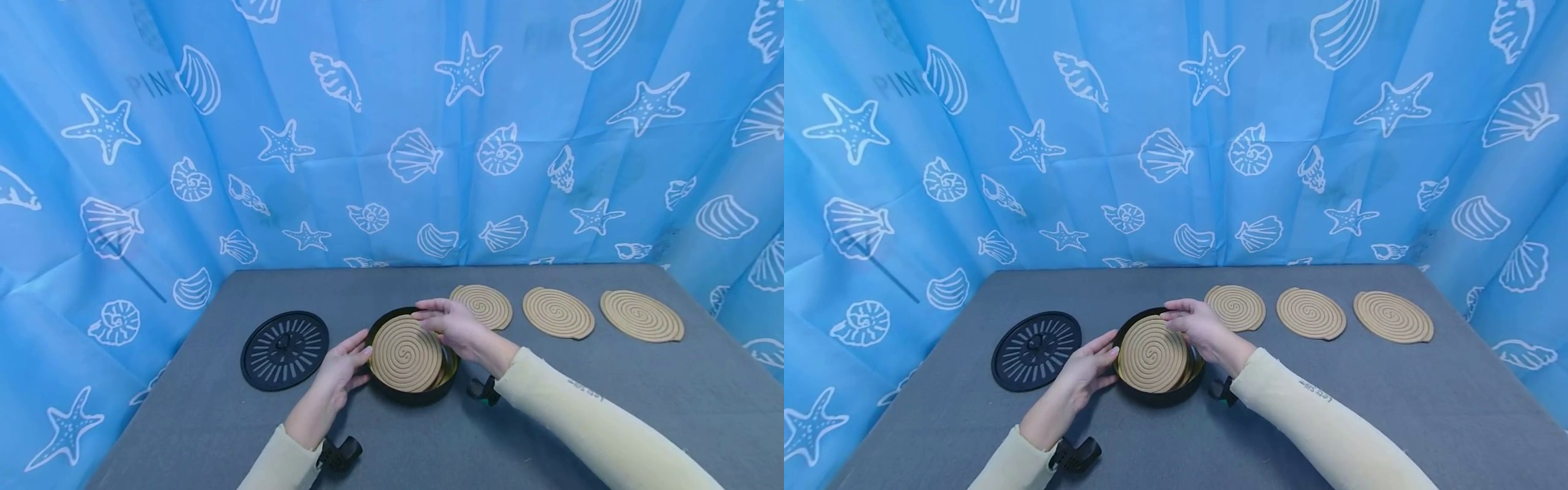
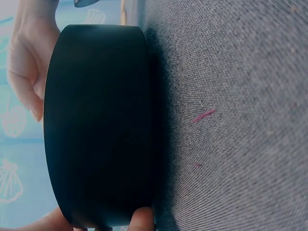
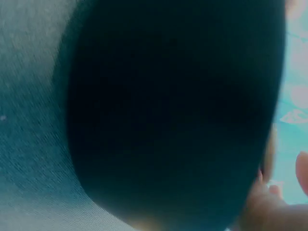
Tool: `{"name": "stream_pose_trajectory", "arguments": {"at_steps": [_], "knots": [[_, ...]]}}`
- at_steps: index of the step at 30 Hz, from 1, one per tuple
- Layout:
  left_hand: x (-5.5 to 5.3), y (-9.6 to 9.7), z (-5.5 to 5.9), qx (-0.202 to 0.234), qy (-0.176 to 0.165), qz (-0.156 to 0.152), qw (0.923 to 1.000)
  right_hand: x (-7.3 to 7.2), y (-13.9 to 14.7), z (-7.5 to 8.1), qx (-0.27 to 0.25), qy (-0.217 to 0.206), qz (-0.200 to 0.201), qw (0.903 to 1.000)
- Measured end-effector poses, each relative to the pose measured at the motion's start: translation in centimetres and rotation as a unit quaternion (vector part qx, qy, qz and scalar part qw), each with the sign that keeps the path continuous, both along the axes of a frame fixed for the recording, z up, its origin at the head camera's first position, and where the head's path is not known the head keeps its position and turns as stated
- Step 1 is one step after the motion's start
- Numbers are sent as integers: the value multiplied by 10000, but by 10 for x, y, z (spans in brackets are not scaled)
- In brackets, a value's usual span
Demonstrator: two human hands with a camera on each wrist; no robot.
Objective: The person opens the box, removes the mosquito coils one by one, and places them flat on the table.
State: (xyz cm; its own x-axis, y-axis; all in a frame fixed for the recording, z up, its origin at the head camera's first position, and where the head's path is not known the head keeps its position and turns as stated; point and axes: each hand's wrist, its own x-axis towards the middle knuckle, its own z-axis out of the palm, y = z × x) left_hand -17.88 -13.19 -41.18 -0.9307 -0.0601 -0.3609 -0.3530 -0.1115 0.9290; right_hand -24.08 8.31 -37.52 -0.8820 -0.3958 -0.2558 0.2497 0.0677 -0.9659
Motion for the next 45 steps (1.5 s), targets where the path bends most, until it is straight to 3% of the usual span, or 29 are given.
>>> {"name": "stream_pose_trajectory", "arguments": {"at_steps": [2, 12, 23, 35, 45], "knots": [[0, 0, 1, 32, 2, -39, 10000, 1, -1, -2, -216, -84, -7, 9997], [1, 0, 1, 92, 70, -118, 9999, 6, 0, -4, -142, -214, 431, 9987], [1, 0, 1, 91, 68, -115, 9999, 7, 12, 5, -293, -164, 280, 9990], [1, 0, 1, 140, 80, -143, 9998, 10, 53, 31, -390, 317, 67, 9987], [1, -2, 0, 136, 61, -150, 9998, 18, 91, 37, -114, 569, -74, 9983]]}}
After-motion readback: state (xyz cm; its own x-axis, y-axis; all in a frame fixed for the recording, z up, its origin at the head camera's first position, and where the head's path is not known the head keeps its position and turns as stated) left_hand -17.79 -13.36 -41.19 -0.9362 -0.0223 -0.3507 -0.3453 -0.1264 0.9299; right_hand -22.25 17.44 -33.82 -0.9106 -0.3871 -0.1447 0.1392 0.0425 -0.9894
